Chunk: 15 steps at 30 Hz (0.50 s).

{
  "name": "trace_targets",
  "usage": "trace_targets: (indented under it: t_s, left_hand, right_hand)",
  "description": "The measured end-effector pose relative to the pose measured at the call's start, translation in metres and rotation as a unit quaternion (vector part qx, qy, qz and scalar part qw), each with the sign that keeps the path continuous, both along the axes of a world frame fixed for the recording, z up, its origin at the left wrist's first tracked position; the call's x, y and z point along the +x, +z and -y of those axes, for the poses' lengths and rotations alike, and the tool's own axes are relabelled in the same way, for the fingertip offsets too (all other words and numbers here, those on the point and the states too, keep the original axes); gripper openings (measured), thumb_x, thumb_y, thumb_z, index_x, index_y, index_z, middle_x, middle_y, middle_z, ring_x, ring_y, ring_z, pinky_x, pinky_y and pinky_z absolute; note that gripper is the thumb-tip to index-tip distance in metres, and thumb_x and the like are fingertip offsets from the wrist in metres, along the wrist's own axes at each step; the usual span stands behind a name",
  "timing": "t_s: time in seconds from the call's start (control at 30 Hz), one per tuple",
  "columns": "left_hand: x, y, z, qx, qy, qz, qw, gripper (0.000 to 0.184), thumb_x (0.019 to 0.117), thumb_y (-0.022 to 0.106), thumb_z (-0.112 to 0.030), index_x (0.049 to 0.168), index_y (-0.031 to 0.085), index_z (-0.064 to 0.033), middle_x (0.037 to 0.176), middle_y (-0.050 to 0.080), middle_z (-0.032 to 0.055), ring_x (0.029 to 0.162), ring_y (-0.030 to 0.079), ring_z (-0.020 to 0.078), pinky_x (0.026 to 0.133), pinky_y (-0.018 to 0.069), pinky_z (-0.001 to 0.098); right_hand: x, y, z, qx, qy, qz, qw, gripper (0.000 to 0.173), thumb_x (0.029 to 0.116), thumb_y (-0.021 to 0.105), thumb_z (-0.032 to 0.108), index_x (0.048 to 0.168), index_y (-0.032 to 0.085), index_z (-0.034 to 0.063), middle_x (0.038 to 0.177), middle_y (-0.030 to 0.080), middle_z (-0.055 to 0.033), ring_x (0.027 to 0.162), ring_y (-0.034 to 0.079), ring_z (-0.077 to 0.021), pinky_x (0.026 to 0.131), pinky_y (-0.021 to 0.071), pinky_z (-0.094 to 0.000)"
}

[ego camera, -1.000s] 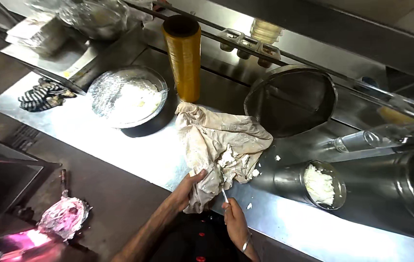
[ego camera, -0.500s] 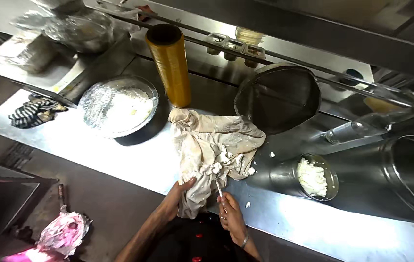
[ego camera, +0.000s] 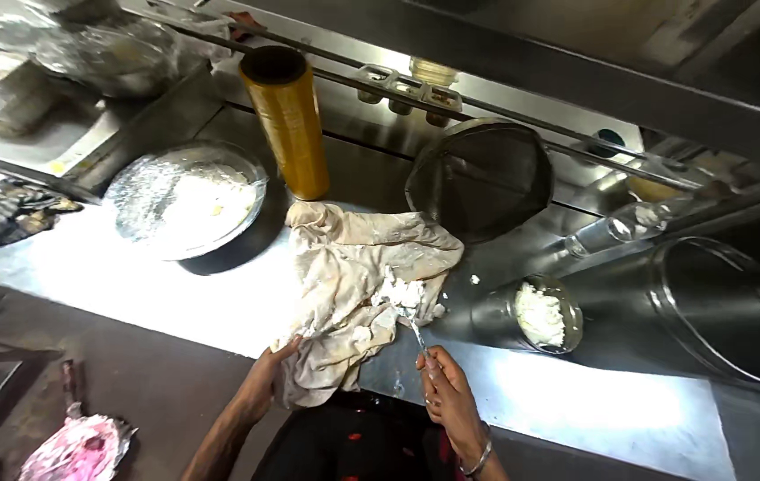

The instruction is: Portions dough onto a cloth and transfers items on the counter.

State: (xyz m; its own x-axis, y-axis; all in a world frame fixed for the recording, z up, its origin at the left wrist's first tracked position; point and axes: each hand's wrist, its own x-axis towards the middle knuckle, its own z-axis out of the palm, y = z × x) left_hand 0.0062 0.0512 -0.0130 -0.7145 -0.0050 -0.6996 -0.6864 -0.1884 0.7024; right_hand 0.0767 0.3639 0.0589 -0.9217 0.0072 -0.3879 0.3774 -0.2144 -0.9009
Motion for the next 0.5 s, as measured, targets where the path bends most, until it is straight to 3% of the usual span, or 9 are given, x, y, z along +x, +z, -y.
trace_targets:
  t_s: [0.1,0.17,0.23,0.27,0.33,0.37,0.4,0.43,0.5]
  left_hand:
    - [0.0,-0.001,0.0,-0.027,-0.018,-0.01,0.999,0.044,0.1068,0.05,-0.036,0.135,0.054,-0.0035,0.109,0.072,0.0125,0.095,0.072,0.0202,0.083,0.0609,0.0403]
    - [-0.001,-0.004,0.002,-0.058,-0.024,-0.023,0.998,0.044,0.1063,0.05,-0.038,0.132,0.057,-0.0033,0.104,0.072,0.0111,0.09,0.071,0.0181,0.078,0.0609,0.0383]
    - [-0.005,-0.006,0.006,-0.105,-0.033,-0.033,0.993,0.045,0.1047,0.053,-0.041,0.127,0.059,-0.0029,0.099,0.071,0.0097,0.084,0.07,0.0161,0.074,0.0601,0.0369]
    - [-0.008,-0.004,0.009,-0.135,-0.044,-0.037,0.989,0.046,0.104,0.053,-0.043,0.125,0.06,-0.0025,0.097,0.07,0.0097,0.083,0.069,0.0155,0.072,0.059,0.0368]
    - [-0.017,-0.001,0.018,-0.21,-0.087,-0.053,0.972,0.05,0.1037,0.053,-0.046,0.121,0.063,-0.0009,0.098,0.068,0.0116,0.084,0.065,0.0171,0.074,0.0549,0.0399]
    - [-0.023,0.001,0.023,-0.255,-0.113,-0.071,0.958,0.049,0.1038,0.053,-0.046,0.118,0.065,-0.0008,0.099,0.067,0.0132,0.086,0.063,0.0202,0.077,0.0516,0.0443]
    - [-0.029,0.004,0.028,-0.295,-0.129,-0.094,0.942,0.046,0.1035,0.055,-0.042,0.119,0.066,-0.0006,0.104,0.067,0.0176,0.092,0.062,0.0269,0.082,0.0492,0.052]
    - [-0.035,0.007,0.032,-0.325,-0.135,-0.114,0.929,0.044,0.103,0.059,-0.039,0.125,0.064,-0.0011,0.115,0.066,0.0216,0.101,0.064,0.0335,0.088,0.0488,0.058]
    - [-0.049,0.012,0.042,-0.349,-0.119,-0.161,0.916,0.05,0.1012,0.063,-0.034,0.136,0.053,0.0,0.13,0.06,0.0242,0.113,0.062,0.0377,0.095,0.0491,0.06]
  right_hand:
    - [0.012,0.048,-0.035,0.046,-0.051,-0.085,0.994,0.024,0.1067,0.04,0.026,0.111,0.058,0.012,0.06,0.038,0.0136,0.043,0.03,0.0037,0.038,0.0282,-0.0148]
    - [0.024,0.082,-0.06,0.149,-0.103,-0.148,0.972,0.026,0.1076,0.043,0.034,0.11,0.06,0.0146,0.062,0.038,0.015,0.045,0.032,0.0049,0.04,0.0292,-0.0147]
    - [0.036,0.101,-0.082,0.331,-0.163,-0.19,0.91,0.034,0.1086,0.04,0.04,0.111,0.06,0.0123,0.061,0.039,0.0114,0.046,0.034,0.0013,0.041,0.0319,-0.0182]
    - [0.04,0.101,-0.091,0.446,-0.193,-0.188,0.854,0.039,0.1092,0.036,0.039,0.111,0.06,0.0075,0.06,0.04,0.0072,0.044,0.037,-0.0029,0.04,0.035,-0.0219]
    - [0.043,0.088,-0.102,0.655,-0.202,-0.093,0.722,0.039,0.1079,0.034,0.025,0.113,0.061,-0.003,0.059,0.051,-0.0076,0.045,0.051,-0.0213,0.043,0.0458,-0.0388]
    - [0.041,0.077,-0.105,0.714,-0.169,0.001,0.68,0.034,0.1075,0.038,0.019,0.117,0.062,-0.0037,0.063,0.06,-0.0158,0.053,0.063,-0.0333,0.05,0.0522,-0.0498]
    - [0.039,0.068,-0.108,0.731,-0.122,0.111,0.662,0.031,0.1085,0.041,0.019,0.124,0.06,0.0002,0.073,0.068,-0.0205,0.067,0.07,-0.0409,0.061,0.0551,-0.0569]
    - [0.039,0.06,-0.111,0.736,-0.097,0.171,0.648,0.029,0.1083,0.043,0.019,0.126,0.059,0.0044,0.078,0.07,-0.0206,0.075,0.072,-0.0429,0.065,0.0552,-0.0588]
    - [0.04,0.064,-0.114,0.738,-0.119,0.16,0.644,0.027,0.1081,0.042,0.018,0.123,0.06,0.0039,0.076,0.069,-0.0214,0.073,0.071,-0.0444,0.062,0.0543,-0.0601]
